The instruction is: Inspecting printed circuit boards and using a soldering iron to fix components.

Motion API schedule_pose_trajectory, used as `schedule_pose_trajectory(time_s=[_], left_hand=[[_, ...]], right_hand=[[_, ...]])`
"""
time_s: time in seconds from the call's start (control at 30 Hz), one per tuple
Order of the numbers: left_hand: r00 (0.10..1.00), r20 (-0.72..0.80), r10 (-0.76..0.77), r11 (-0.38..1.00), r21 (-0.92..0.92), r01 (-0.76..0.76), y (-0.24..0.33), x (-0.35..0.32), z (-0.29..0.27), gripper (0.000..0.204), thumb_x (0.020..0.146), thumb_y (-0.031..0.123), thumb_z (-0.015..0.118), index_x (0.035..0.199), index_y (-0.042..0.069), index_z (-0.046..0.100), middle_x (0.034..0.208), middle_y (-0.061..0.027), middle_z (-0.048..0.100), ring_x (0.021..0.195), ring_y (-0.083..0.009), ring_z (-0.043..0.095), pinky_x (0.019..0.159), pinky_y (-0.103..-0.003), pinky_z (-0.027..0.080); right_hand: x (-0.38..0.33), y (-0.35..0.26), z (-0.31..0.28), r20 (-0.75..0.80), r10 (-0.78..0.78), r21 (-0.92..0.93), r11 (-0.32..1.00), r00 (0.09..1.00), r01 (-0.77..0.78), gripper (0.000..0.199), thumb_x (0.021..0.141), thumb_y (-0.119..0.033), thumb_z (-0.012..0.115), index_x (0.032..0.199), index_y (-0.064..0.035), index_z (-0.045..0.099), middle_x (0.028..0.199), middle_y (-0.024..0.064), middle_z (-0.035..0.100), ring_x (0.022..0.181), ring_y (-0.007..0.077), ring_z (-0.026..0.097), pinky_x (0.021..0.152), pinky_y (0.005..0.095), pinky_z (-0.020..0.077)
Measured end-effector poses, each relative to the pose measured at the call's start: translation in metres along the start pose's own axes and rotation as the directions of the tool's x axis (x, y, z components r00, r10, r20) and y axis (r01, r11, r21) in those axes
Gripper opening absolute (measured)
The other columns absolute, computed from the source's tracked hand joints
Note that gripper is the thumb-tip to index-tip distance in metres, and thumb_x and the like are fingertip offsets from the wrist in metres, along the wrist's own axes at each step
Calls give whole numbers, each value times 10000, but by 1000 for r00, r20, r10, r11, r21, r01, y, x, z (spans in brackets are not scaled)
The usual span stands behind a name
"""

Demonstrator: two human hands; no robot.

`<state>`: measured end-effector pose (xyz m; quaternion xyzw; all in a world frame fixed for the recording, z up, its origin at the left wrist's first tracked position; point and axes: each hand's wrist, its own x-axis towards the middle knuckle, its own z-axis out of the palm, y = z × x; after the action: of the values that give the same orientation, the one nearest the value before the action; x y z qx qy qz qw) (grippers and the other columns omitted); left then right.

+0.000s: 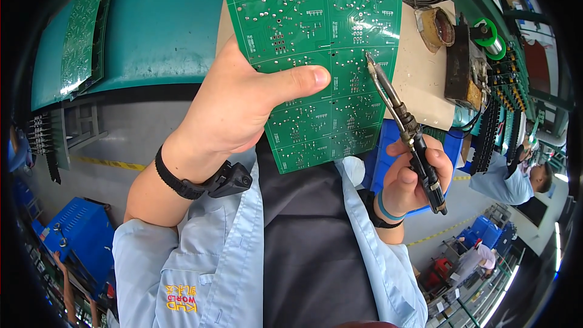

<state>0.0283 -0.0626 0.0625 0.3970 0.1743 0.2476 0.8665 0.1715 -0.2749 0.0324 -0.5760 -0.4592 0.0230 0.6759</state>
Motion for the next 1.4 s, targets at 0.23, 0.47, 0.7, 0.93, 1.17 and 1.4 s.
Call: schedule_pose_trajectory(time_s=[0.23,0.47,0.7,0.93,1.17,1.4], left_hand=[[999,-46,-4,999,49,7,1,0,1,475,824,-76,692,1254,19,513,1111,-77,649,993,-162,651,853,-324,552],[999,-48,7,998,62,-4,3,-1,-2,560,810,-107,691,1280,42,427,1101,-82,634,984,-166,652,833,-325,562],[998,-56,8,999,38,-6,0,-2,-2,572,814,-105,690,1289,46,410,1109,-84,628,982,-168,652,830,-328,565],[999,-45,15,999,32,-13,2,-2,-3,569,816,-106,689,1288,43,409,1117,-88,626,988,-171,652,837,-330,565],[999,-38,7,1000,28,-6,2,-4,-4,591,816,-109,686,1304,47,391,1139,-90,621,1004,-175,653,856,-335,564],[998,-37,41,998,58,-38,-1,-5,-6,393,824,-10,713,1204,15,615,1093,-67,684,989,-165,651,857,-315,516]], right_hand=[[-1,-2,1,-8,1,17,1000,1000,-1,473,853,-272,781,1158,-19,524,1000,241,627,758,276,687,683,332,565],[-1,-3,2,-19,6,30,1000,1000,-5,478,856,-281,778,1165,-21,522,994,240,630,756,270,688,672,321,558],[0,-3,3,-19,-7,25,1000,1000,8,483,856,-286,777,1171,-24,521,988,236,633,747,263,688,649,300,548],[-1,-4,1,-7,-19,-10,1000,1000,19,499,863,-306,765,1201,-29,523,1002,231,627,718,253,665,624,296,526],[0,-4,1,42,-14,-52,999,999,16,529,882,-345,737,1250,-37,515,1014,220,612,666,245,621,621,328,504],[0,-3,1,34,-12,-71,997,999,15,533,874,-356,744,1238,-41,514,1012,221,613,665,243,622,617,328,502]])
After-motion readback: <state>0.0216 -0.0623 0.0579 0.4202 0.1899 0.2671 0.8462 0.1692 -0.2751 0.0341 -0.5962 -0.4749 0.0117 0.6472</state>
